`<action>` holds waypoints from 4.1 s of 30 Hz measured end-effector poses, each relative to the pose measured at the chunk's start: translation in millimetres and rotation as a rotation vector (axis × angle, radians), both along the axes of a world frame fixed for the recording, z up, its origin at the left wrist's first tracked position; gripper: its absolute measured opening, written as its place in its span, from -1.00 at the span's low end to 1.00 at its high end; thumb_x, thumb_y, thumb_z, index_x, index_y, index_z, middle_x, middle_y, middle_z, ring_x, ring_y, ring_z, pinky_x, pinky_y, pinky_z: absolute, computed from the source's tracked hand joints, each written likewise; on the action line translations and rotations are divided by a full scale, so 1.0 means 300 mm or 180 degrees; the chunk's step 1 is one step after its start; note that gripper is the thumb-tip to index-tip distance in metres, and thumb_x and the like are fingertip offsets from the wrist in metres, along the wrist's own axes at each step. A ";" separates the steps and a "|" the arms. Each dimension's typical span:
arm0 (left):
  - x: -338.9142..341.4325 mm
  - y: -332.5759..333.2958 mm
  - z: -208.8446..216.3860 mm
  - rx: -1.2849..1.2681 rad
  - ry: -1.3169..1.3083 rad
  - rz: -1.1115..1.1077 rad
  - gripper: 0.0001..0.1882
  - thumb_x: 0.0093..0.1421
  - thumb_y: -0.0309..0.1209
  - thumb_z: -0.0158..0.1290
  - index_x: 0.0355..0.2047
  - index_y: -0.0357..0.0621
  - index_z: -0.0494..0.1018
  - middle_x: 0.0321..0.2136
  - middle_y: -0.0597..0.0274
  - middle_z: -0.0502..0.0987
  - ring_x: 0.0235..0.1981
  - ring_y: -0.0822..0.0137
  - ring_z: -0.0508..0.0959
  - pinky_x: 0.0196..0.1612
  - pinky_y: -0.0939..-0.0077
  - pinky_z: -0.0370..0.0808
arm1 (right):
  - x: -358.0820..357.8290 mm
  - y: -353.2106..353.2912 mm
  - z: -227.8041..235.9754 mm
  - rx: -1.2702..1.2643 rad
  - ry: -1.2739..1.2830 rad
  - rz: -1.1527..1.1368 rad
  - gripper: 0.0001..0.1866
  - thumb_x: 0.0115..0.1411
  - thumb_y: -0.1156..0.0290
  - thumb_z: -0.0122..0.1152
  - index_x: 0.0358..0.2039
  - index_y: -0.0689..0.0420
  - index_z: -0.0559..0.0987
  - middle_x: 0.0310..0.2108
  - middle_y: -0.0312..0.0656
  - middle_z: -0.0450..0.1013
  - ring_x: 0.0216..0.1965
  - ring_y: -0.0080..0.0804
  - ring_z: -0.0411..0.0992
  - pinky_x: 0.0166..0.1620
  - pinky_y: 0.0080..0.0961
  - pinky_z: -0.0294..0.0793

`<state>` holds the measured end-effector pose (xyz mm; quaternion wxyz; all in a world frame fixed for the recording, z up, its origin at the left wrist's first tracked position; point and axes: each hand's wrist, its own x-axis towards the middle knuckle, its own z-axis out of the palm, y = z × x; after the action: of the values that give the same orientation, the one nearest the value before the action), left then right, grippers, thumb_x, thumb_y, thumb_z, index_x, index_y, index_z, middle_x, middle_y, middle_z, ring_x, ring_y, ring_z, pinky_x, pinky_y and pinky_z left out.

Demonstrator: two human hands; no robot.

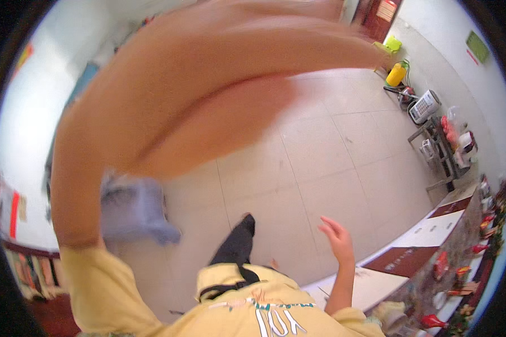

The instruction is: The person washes a white bowl with a floral pattern under running water in a kitchen sink, then places it on a drying rack. They wipe the sink area with a cloth, move a metal pot, and retrieve a bag of green leafy vegetables from the living room. The person then unpacks the vegetables and begins sorting them by hand.

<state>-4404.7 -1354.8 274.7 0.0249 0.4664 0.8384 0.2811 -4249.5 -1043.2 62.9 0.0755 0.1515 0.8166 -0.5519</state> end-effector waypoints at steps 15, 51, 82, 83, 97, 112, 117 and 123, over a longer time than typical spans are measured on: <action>-0.605 0.104 -0.108 0.0094 -0.0133 0.0541 -0.55 0.16 -0.15 -0.33 -0.08 -0.19 0.30 -0.03 0.07 0.29 0.04 0.18 0.24 0.06 0.29 0.15 | 1.061 -0.016 -0.583 0.0505 -0.2607 -0.2688 -0.73 0.02 0.26 0.03 -0.35 0.18 0.49 -0.57 -0.23 0.41 -0.56 -0.50 0.37 -0.47 -0.61 0.34; -1.291 -1.310 -0.735 -0.0156 -0.1450 0.3424 -0.71 0.07 -0.45 -0.17 -0.17 -0.21 0.33 -0.25 0.02 0.40 -0.18 0.09 0.37 -0.12 0.32 0.31 | -2.346 -1.083 -0.524 -0.0183 -0.1334 0.1097 -0.74 0.09 0.37 -0.03 -0.28 0.27 0.44 -0.50 -0.17 0.43 -0.49 -0.51 0.41 -0.41 -0.64 0.41; -0.963 -0.881 -0.903 0.1931 -0.2440 0.8263 -0.78 0.09 -0.44 -0.13 -0.27 -0.26 0.40 -0.38 -0.03 0.47 -0.31 0.08 0.46 -0.23 0.41 0.38 | -2.838 -3.080 -0.269 -0.0746 0.0006 0.4018 -0.73 -0.06 0.29 0.13 -0.75 0.18 0.38 -0.74 -0.40 0.18 -0.65 -0.64 0.13 -0.54 -0.64 0.09; -0.974 -0.871 -0.892 0.2109 -0.2272 0.8489 -0.78 0.10 -0.44 -0.13 -0.27 -0.26 0.40 -0.36 -0.01 0.47 -0.31 0.10 0.46 -0.24 0.42 0.38 | -2.769 -3.078 -0.228 -0.0958 0.0024 0.4335 -0.74 -0.05 0.31 0.12 -0.74 0.14 0.36 -0.74 -0.45 0.16 -0.65 -0.68 0.08 -0.56 -0.67 0.04; -0.574 -0.464 -0.850 0.3053 -0.0192 1.0652 -0.73 0.11 -0.44 -0.15 -0.17 -0.22 0.36 -0.25 -0.01 0.42 -0.21 0.14 0.42 -0.19 0.42 0.37 | -1.547 -2.671 -0.041 -0.1131 -0.3662 0.5414 -0.89 0.01 0.46 0.03 -0.62 0.10 0.38 -0.72 -0.43 0.22 -0.67 -0.62 0.17 -0.53 -0.63 0.21; 0.770 -0.371 -0.883 0.3355 0.1029 1.2475 -0.56 -0.02 -0.34 0.05 -0.12 -0.20 0.29 -0.27 -0.02 0.42 -0.27 0.23 0.45 -0.23 0.45 0.37 | -0.030 -2.254 0.230 -0.1912 -0.3915 0.8365 -0.83 0.05 0.43 -0.05 -0.39 0.29 0.38 -0.45 -0.30 0.23 -0.42 -0.55 0.21 -0.33 -0.64 0.18; 1.023 -0.285 -0.899 0.5319 0.1348 1.1971 -0.72 0.03 -0.34 0.00 -0.26 -0.20 0.40 -0.41 0.09 0.47 -0.43 0.30 0.49 -0.36 0.49 0.41 | 0.530 -2.188 0.276 -0.1786 -0.3357 0.9373 -0.94 -0.10 0.50 0.04 -0.61 0.22 0.42 -0.49 -0.30 0.21 -0.42 -0.54 0.19 -0.34 -0.66 0.13; 1.291 -0.090 -0.762 0.3489 0.2227 1.3926 -0.78 0.04 -0.32 -0.01 -0.37 -0.21 0.45 -0.57 0.18 0.48 -0.53 0.41 0.45 -0.43 0.52 0.39 | 1.165 -2.051 0.273 -0.0857 -0.3134 1.0361 -0.90 -0.08 0.47 0.08 -0.58 0.23 0.48 -0.51 -0.34 0.24 -0.48 -0.60 0.19 -0.39 -0.67 0.11</action>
<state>-4017.3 -1381.8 46.1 0.4026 0.8760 0.2569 0.0671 -3900.1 -1658.4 144.7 -0.7570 0.6406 0.0313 -0.1251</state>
